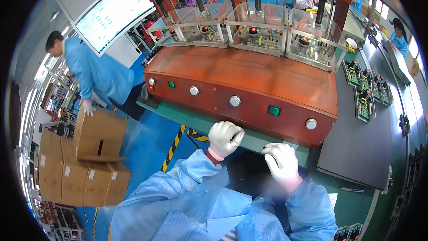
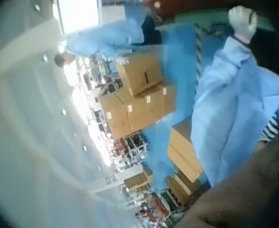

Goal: The person tests circuit boards by loading them into testing machine fixtures by hand, pressing buttons to run the test cycles, and removing the boards.

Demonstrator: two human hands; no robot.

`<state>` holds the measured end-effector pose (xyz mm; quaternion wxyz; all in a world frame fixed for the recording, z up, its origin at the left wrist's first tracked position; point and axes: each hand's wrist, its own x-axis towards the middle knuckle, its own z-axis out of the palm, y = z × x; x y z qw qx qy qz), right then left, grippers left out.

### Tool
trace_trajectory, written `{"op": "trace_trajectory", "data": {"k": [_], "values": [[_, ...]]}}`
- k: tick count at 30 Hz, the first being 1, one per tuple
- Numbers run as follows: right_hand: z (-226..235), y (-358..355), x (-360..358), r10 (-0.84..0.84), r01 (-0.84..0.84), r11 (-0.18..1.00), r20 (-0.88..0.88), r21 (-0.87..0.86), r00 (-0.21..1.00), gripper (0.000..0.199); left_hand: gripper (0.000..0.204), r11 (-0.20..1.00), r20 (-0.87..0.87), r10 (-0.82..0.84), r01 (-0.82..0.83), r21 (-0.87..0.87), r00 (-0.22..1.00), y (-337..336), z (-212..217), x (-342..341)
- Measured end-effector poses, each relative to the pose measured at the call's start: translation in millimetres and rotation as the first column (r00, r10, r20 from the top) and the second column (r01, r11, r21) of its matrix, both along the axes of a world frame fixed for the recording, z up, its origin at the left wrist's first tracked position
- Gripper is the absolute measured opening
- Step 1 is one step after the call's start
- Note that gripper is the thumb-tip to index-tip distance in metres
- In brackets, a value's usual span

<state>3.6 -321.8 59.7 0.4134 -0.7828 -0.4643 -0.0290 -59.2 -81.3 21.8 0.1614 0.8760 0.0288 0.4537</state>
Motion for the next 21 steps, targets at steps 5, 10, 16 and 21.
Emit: {"op": "trace_trajectory", "data": {"k": [5, 10, 16, 21], "values": [[1.6, -0.4, -0.6, 0.005, -0.005, 1.0, 0.011, -0.003, 1.0, 0.014, 0.016, 1.0, -0.005, 0.004, -0.004, -0.002, 1.0, -0.5, 1.0, -0.9], [0.9, 0.9, 1.3, 0.011, -0.011, 1.0, 0.019, -0.001, 1.0, 0.014, 0.01, 1.0, -0.007, -0.008, 0.008, 0.007, 1.0, -0.8, -0.1, 0.6], [-7.3, -0.3, 3.5, -0.032, 0.03, 0.999, 0.049, 0.032, 0.998, 0.014, 0.007, 0.999, -0.02, -0.034, 0.034, 0.029, 0.999, 1.3, -0.4, -1.4], [-8.8, 0.0, 5.3, -0.016, 0.014, 1.0, 0.083, 0.027, 0.996, 0.015, 0.008, 1.0, -0.063, -0.008, 0.009, 0.022, 0.998, 2.9, -4.0, -1.2]]}}
